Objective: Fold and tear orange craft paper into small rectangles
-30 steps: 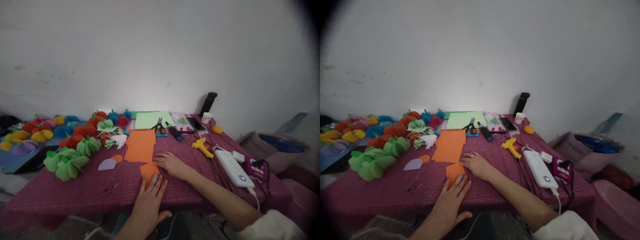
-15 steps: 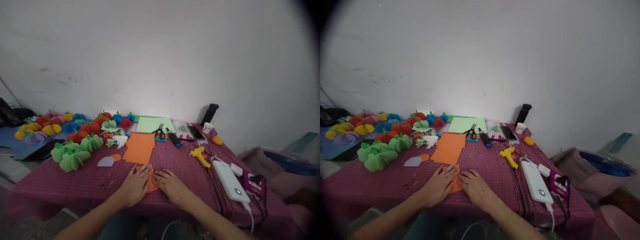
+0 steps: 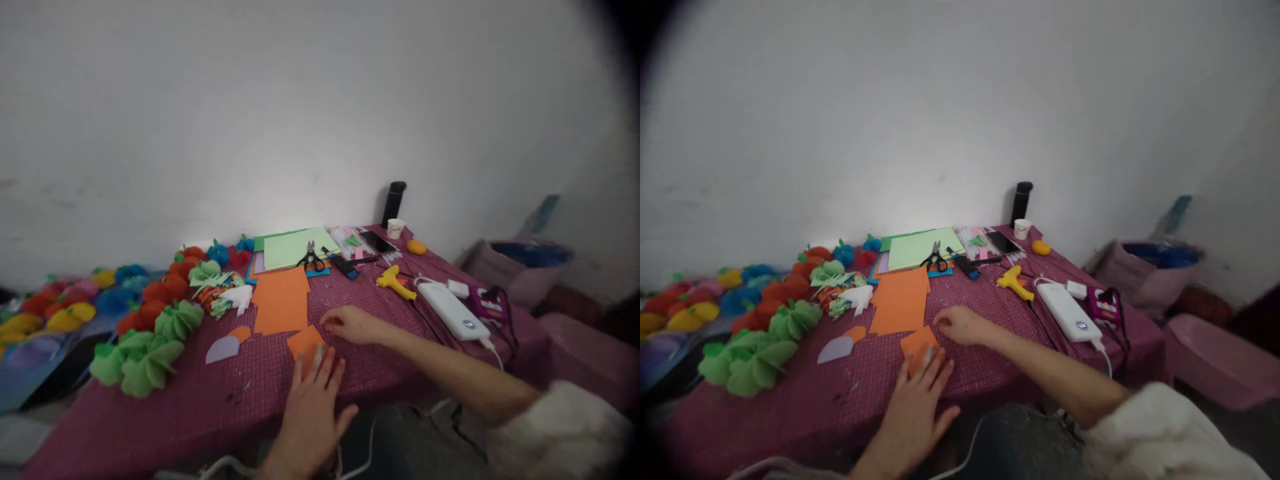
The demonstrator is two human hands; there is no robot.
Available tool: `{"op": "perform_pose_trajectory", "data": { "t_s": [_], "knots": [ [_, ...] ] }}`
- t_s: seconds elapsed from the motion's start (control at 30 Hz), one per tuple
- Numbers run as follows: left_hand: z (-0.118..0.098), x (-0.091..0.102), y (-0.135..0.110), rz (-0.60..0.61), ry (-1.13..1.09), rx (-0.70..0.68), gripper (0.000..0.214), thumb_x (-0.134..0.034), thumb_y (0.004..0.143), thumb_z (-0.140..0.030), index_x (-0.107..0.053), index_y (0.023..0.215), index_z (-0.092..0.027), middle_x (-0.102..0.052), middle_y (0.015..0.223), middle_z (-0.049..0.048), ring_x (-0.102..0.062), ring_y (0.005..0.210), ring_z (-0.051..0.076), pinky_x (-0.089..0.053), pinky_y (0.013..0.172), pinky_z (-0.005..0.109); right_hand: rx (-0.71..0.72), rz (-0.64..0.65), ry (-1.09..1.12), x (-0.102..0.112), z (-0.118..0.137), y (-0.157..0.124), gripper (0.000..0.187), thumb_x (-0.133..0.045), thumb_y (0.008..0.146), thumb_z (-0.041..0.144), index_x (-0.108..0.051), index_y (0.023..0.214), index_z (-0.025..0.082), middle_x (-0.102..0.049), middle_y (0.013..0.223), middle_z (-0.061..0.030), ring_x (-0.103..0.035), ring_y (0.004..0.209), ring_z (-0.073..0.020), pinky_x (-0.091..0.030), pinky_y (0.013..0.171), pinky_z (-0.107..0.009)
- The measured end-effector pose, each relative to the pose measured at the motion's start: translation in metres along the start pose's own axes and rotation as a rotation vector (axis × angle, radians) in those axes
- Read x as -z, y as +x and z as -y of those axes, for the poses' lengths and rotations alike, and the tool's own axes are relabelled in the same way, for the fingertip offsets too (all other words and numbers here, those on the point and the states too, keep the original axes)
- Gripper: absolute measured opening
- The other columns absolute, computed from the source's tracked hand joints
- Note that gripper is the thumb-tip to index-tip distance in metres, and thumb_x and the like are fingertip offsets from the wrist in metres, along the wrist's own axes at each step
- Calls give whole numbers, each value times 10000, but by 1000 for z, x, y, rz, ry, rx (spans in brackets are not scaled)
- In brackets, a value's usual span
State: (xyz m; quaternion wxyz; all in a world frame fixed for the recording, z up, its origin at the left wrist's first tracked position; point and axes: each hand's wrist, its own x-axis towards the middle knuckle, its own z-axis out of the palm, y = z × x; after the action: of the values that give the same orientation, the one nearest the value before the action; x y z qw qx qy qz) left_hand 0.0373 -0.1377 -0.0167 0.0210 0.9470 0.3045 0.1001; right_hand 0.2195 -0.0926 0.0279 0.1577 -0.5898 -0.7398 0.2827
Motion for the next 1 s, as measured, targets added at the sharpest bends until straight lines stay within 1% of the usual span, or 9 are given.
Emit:
{"op": "perform_pose_trajectory", "data": {
  "t_s": [0.13, 0.27, 0.4, 0.53, 0.6, 0.67, 0.77, 0.9, 1.0],
  "knots": [
    [-1, -15, -9, 99, -2, -53, 711, -261, 758, -604, -129, 1338, -214, -168, 1396, 46, -148, 1266, 283, -174, 987, 538, -152, 44, 100, -8, 7, 50, 234, -467, 696, 161, -625, 856, 95, -654, 714, -77, -581, 582, -137, -429, 529, -207],
    [0, -21, -7, 89, 9, -59, 760, -254, 735, -636, -112, 1340, -199, -134, 1401, 57, -118, 1271, 292, -143, 988, 562, -233, 113, 178, -17, 1, 70, 228, -511, 691, 256, -636, 788, 92, -616, 608, -52, -512, 456, -92, -374, 429, -176],
    [0, -22, -8, 39, 19, -58, 791, -298, 715, -644, -113, 1340, -195, -143, 1399, 80, -122, 1264, 319, -140, 970, 591, -226, 168, 213, -16, -8, 67, 324, -607, 617, 374, -644, 810, 118, -547, 526, 9, -418, 420, -58, -297, 390, -157],
    [5, -20, -11, 3, 13, -138, 761, -309, 724, -628, -134, 1337, -212, -204, 1381, 79, -193, 1243, 331, -216, 934, 598, -186, 190, 241, -13, -12, 62, 266, -597, 637, 322, -645, 796, 114, -501, 507, 37, -382, 431, -38, -273, 394, -142],
    [11, -18, -9, -50, 33, -177, 729, -316, 742, -597, -158, 1333, -201, -244, 1366, 73, -248, 1225, 323, -273, 916, 575, -169, 181, 246, -10, -13, 61, 261, -581, 652, 318, -643, 796, 110, -493, 504, 40, -383, 429, -36, -280, 391, -138],
    [18, -16, -2, -136, 77, -178, 664, -329, 766, -546, -234, 1315, -185, -311, 1336, 67, -313, 1197, 304, -330, 897, 534, -153, 167, 246, -7, -15, 60, 272, -570, 658, 328, -641, 811, 114, -504, 521, 38, -406, 438, -41, -303, 392, -136],
    [29, -15, 15, -250, 157, -197, 478, -340, 813, -423, -386, 1240, -212, -405, 1283, 34, -399, 1150, 255, -386, 877, 460, -140, 139, 229, -2, -19, 59, 268, -545, 679, 315, -637, 831, 114, -532, 562, 25, -440, 456, -43, -342, 407, -130],
    [42, -29, 31, -259, 200, -237, 415, -369, 815, -376, -454, 1187, -213, -463, 1240, 21, -448, 1110, 227, -423, 845, 388, -138, 118, 168, -5, -27, 57, 260, -505, 711, 300, -646, 824, 113, -557, 557, 15, -448, 429, -41, -345, 404, -129],
    [52, -50, 31, -217, 209, -322, 462, -391, 808, -341, -377, 1246, -195, -446, 1256, 16, -440, 1118, 193, -425, 847, 329, -120, 89, 102, -8, -31, 58, 248, -523, 695, 319, -668, 743, 123, -578, 544, 13, -458, 439, -49, -312, 397, -130]
  ]
}}
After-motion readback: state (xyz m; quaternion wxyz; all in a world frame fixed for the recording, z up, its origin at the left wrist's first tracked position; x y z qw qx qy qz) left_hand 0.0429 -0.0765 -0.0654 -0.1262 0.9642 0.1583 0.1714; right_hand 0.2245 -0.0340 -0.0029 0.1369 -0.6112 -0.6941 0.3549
